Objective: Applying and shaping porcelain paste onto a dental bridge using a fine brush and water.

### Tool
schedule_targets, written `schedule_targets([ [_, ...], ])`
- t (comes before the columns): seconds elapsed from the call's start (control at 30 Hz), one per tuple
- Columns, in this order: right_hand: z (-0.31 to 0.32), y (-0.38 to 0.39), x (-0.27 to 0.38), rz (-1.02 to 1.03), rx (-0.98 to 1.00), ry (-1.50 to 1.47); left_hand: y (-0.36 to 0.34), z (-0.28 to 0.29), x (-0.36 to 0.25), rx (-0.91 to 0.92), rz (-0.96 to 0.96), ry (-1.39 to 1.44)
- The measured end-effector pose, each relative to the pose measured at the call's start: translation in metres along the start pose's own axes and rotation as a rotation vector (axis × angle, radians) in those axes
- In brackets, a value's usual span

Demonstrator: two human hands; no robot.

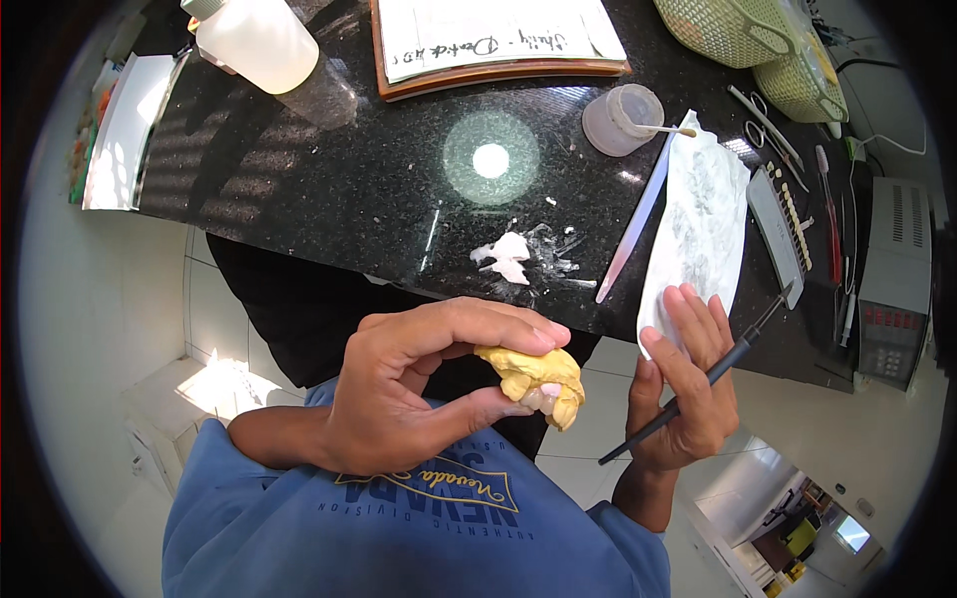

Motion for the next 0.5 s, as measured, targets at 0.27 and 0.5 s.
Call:
schedule_targets([
  [0.27,0.004,-0.016,0.015,-0.033,-0.015,-0.221,-0.004,0.001,-0.005,-0.040,-0.103,-0.198],
  [0.5,-0.003,-0.018,0.020,-0.030,0.026,-0.324,-0.009,-0.008,-0.012,-0.071,-0.166,-0.296],
])
Point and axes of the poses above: each hand's wrist, its own y-axis away from the middle knuckle, its own z-axis out of the back of the hand, x = y × z, the point moved 7 cm from there along -y, towards the middle knuckle, and after that the axes turned 15 degrees about z, right-handed, at the moved point
